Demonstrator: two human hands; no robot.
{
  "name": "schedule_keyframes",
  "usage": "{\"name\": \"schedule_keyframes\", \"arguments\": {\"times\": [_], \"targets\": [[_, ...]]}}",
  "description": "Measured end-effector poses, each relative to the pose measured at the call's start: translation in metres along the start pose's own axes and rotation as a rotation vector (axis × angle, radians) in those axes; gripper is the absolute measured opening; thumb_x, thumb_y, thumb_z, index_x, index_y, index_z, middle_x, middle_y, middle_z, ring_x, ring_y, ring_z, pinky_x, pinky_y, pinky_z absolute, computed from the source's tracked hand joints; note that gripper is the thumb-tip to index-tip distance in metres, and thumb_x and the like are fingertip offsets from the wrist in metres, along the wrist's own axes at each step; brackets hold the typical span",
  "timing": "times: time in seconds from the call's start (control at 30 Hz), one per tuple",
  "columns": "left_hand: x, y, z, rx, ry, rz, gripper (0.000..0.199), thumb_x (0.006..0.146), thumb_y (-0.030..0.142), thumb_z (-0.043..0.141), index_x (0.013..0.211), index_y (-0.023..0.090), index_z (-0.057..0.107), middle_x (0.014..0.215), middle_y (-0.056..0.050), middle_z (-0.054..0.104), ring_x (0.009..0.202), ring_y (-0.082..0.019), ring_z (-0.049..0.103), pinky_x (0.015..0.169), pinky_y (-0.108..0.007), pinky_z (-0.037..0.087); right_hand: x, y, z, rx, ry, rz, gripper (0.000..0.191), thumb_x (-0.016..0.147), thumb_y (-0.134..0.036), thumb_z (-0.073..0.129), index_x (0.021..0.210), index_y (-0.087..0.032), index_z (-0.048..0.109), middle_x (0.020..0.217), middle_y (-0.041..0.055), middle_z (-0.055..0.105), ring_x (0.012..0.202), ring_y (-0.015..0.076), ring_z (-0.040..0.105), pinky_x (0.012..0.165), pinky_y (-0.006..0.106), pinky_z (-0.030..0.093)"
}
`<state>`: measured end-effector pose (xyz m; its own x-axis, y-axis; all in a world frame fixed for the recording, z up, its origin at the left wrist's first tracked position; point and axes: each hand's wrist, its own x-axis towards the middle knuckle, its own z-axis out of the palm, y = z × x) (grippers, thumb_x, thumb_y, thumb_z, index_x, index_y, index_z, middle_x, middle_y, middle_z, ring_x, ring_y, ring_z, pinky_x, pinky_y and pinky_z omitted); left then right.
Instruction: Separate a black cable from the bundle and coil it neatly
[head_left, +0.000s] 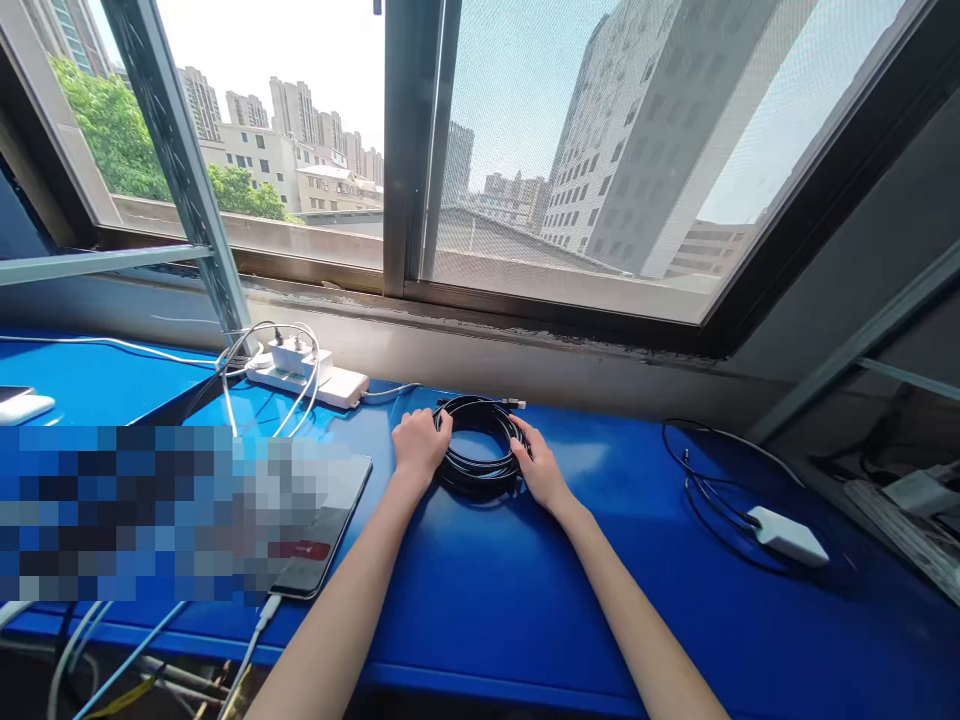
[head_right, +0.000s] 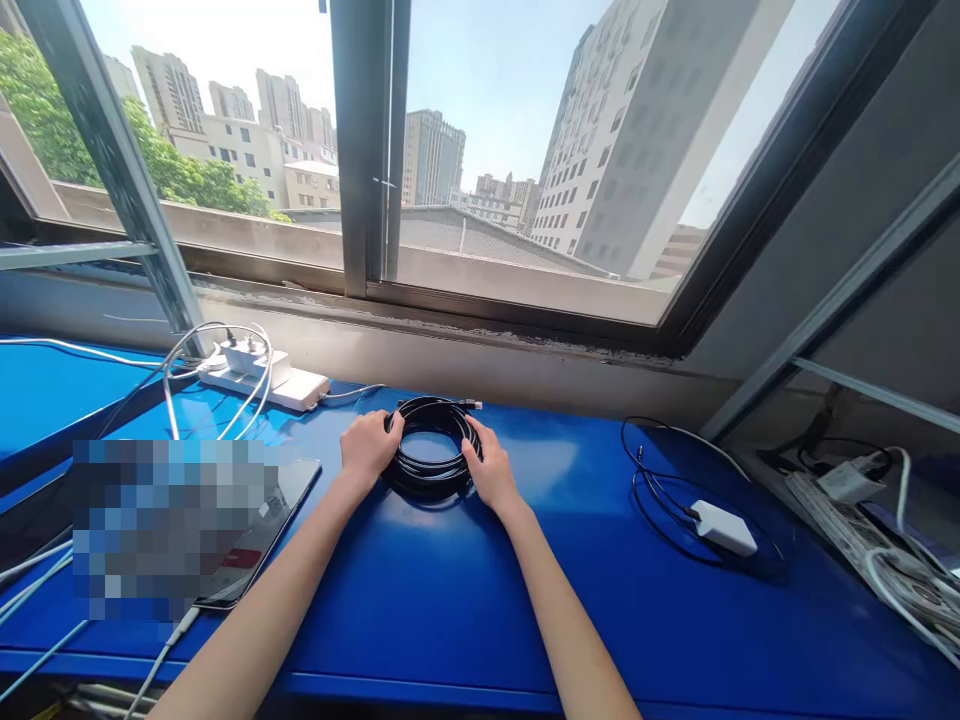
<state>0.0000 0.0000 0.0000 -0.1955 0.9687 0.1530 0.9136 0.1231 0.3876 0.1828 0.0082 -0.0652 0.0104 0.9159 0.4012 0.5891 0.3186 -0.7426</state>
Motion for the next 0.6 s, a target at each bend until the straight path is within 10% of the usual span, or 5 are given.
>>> {"name": "schedule_keyframes", "arguments": {"times": [0.6], "targets": [[-0.0026,-0.0024,0.0043,-0.026,-0.023,-0.031,0.033,0.094,0.028,0.033,0.109,0.014,0.059,0.110,-0.010,0.058,0.108,-0.021,0.049,0.088,-0.027,0.040,0.0000,0.0017,-0.0016,0.014,-0.037,-0.002,0.053,0.078,-0.055,0.038,0.118,-0.025,0.054,0.119,0.0081,0.057,0.112,0.0258,0.052,0.094,0.042,0.042]]}}
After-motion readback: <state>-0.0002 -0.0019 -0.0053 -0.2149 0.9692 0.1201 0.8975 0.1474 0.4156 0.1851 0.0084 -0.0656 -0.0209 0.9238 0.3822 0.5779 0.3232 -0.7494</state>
